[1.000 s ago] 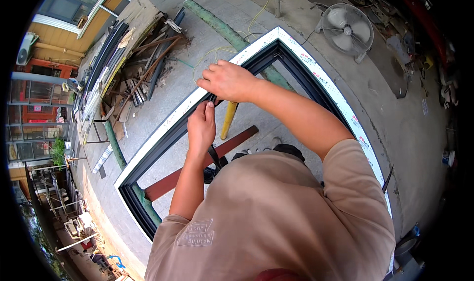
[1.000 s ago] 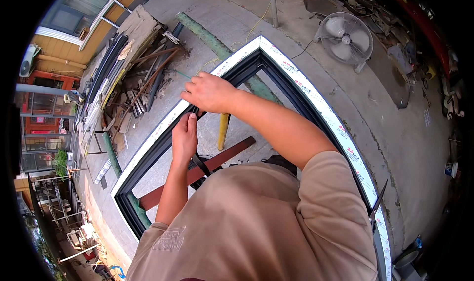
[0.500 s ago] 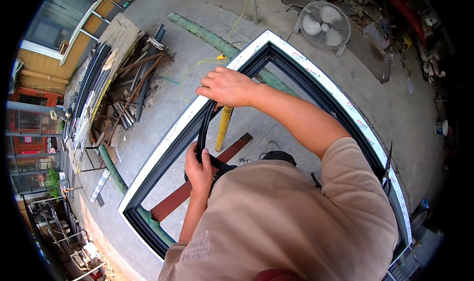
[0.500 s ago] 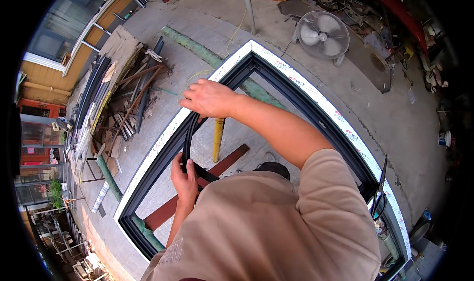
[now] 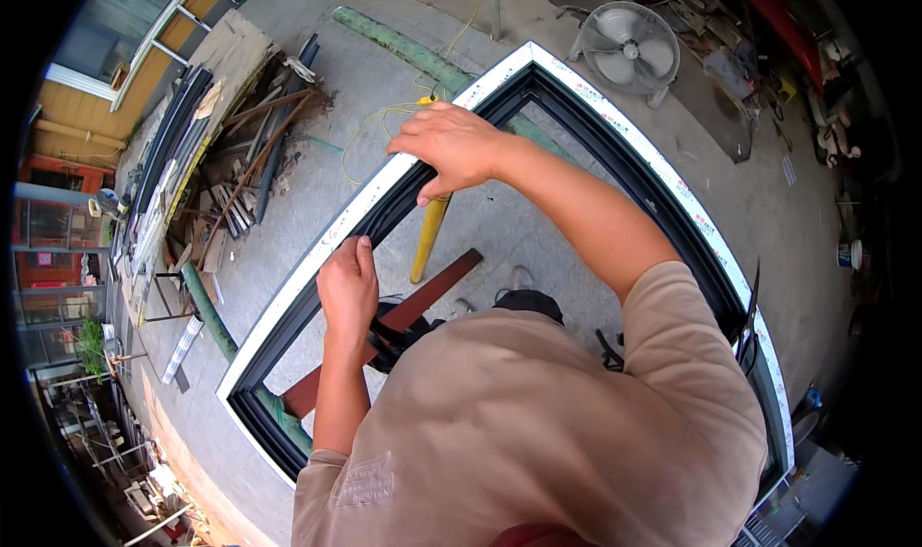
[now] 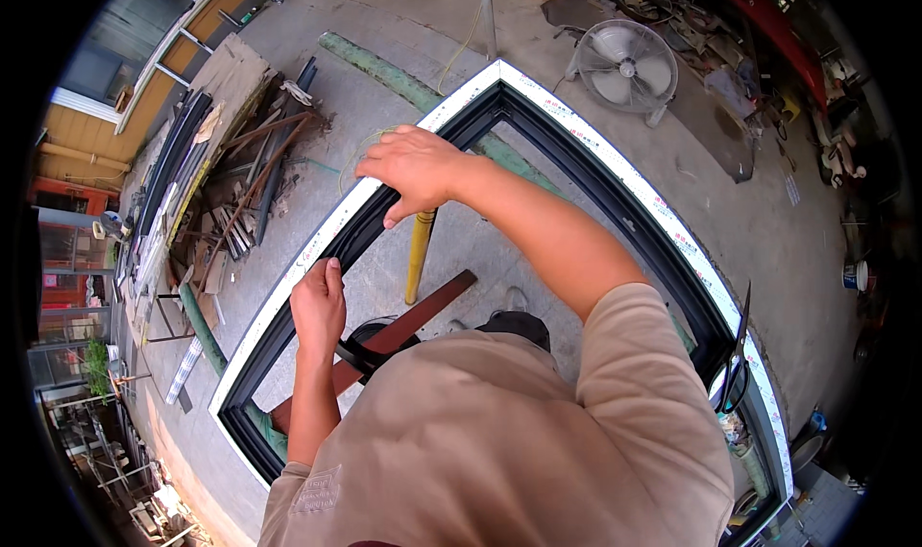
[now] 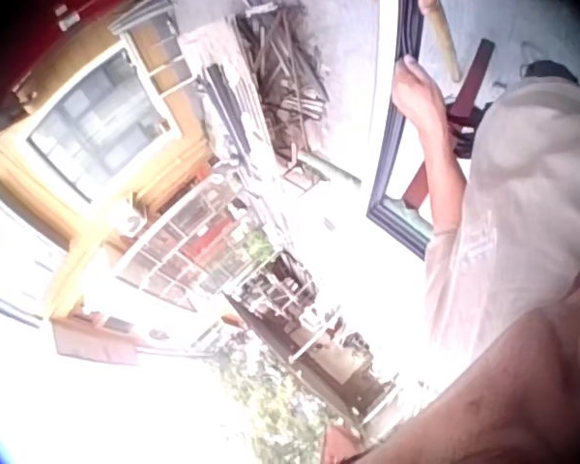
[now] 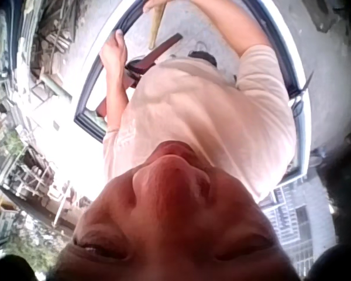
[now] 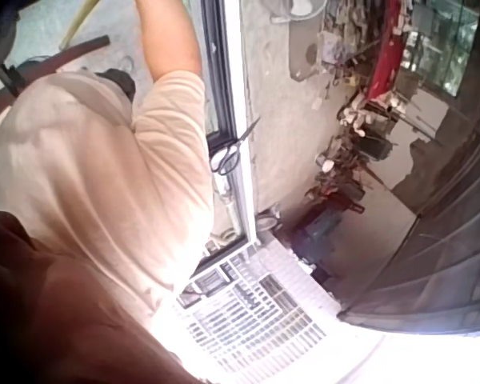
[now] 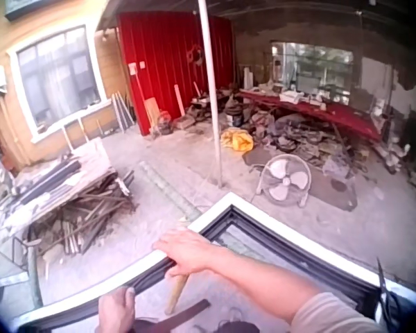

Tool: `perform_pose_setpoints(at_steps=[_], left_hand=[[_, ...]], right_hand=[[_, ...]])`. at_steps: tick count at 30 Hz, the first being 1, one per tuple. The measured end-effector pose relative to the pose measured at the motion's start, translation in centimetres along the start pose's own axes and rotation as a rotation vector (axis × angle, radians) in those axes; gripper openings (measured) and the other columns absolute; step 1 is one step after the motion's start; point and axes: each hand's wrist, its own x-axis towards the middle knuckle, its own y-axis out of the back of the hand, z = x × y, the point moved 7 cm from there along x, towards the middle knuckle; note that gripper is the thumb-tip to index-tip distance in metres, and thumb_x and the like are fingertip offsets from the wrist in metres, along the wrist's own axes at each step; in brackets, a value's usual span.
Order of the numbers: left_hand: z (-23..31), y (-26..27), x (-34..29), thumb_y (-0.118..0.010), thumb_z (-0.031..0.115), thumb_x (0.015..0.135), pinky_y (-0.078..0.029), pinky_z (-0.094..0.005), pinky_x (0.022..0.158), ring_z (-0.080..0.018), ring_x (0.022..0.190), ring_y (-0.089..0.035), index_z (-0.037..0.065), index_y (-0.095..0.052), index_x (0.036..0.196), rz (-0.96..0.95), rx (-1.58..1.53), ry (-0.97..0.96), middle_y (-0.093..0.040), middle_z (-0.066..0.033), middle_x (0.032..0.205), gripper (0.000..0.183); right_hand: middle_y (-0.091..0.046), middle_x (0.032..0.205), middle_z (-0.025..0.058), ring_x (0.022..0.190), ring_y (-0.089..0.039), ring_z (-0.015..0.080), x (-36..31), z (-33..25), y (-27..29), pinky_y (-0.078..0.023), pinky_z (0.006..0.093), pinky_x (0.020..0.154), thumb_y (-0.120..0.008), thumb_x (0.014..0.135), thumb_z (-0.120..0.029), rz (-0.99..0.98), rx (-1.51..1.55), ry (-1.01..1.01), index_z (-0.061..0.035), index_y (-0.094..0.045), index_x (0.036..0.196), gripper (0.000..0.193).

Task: The person installs a black rubber seal into the frame of a window. They press the seal into the groove around the perimeter of the frame by hand and use shears to cut the rubber strip to length.

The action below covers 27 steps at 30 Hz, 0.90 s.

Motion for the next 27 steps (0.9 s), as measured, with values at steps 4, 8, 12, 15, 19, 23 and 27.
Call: perform_pose_setpoints(at_steps=[4, 8, 12, 15, 19, 23, 27], left_hand=[[0.4, 0.1, 0.4, -0.061, 0.032, 0.117, -0.057, -0.0596, 0.079, -0.0525, 0.084, -0.073, 0.001, -0.077, 0.099, -0.048, 0.027, 0.046, -0.074, -0.0294, 0.085, 0.040], [0.6, 0.1, 0.7, -0.060, 0.034, 0.117, -0.058, -0.0609, 0.082, -0.0537, 0.088, -0.074, 0.001, -0.077, 0.099, -0.091, 0.039, 0.094, -0.076, -0.0290, 0.089, 0.041], [0.4, -0.2, 0.3, -0.060, 0.034, 0.117, -0.058, -0.0610, 0.083, -0.0533, 0.089, -0.074, 0.001, -0.078, 0.102, -0.053, -0.016, 0.088, -0.077, -0.0291, 0.091, 0.040], [0.3, -0.3, 0.1, -0.060, 0.033, 0.116, -0.059, -0.0610, 0.084, -0.0530, 0.089, -0.075, 0.002, -0.079, 0.104, -0.049, -0.022, 0.109, -0.077, -0.0289, 0.092, 0.039], [-0.1, -0.9, 0.2, -0.060, 0.033, 0.117, -0.056, -0.0591, 0.082, -0.0524, 0.088, -0.073, 0.000, -0.079, 0.106, -0.034, -0.038, 0.110, -0.075, -0.0288, 0.088, 0.039], [-0.3, -1.4, 0.2, -0.060, 0.033, 0.117, -0.057, -0.0593, 0.082, -0.0525, 0.089, -0.073, 0.000, -0.080, 0.107, -0.037, -0.040, 0.125, -0.076, -0.0284, 0.090, 0.039], [-0.2, -1.6, -0.1, -0.060, 0.033, 0.117, -0.057, -0.0596, 0.083, -0.0523, 0.090, -0.074, 0.001, -0.080, 0.107, 0.032, -0.057, 0.123, -0.076, -0.0287, 0.091, 0.039]], right_hand=[[-0.075, 0.134, 0.0090, 0.136, -0.066, 0.0320, 0.3, 0.3, 0.1, -0.045, 0.0455, 0.118, -0.097, 0.083, -0.043, -0.087, 0.030, -0.089, -0.0135, -0.073, 0.142, 0.071], [-0.075, 0.138, 0.0093, 0.139, -0.066, 0.0318, 0.2, 0.4, 0.5, -0.044, 0.0463, 0.121, -0.097, 0.083, -0.033, -0.128, 0.040, -0.093, -0.0143, -0.072, 0.147, 0.072], [-0.074, 0.140, 0.0077, 0.140, -0.065, 0.0317, 0.5, 0.6, 0.1, -0.043, 0.0481, 0.122, -0.097, 0.083, -0.028, -0.164, 0.050, -0.107, -0.0154, -0.071, 0.146, 0.069], [-0.075, 0.139, 0.0080, 0.139, -0.065, 0.0316, 0.7, 0.5, 0.1, -0.043, 0.0487, 0.123, -0.094, 0.088, -0.028, -0.132, 0.075, -0.088, -0.0147, -0.072, 0.145, 0.062], [-0.077, 0.139, 0.0086, 0.136, -0.067, 0.0312, 0.7, 0.7, -0.3, -0.044, 0.0467, 0.121, -0.089, 0.096, -0.033, -0.119, 0.032, -0.106, -0.0138, -0.074, 0.145, 0.054], [-0.077, 0.132, 0.0078, 0.132, -0.068, 0.0309, 0.4, 0.4, -0.1, -0.044, 0.0472, 0.119, -0.088, 0.096, -0.032, -0.033, -0.018, -0.096, -0.0136, -0.075, 0.141, 0.050], [-0.077, 0.126, 0.0081, 0.130, -0.069, 0.0309, 0.3, 0.3, -0.1, -0.045, 0.0471, 0.118, -0.089, 0.096, -0.030, 0.008, -0.050, -0.065, -0.0133, -0.076, 0.138, 0.047]])
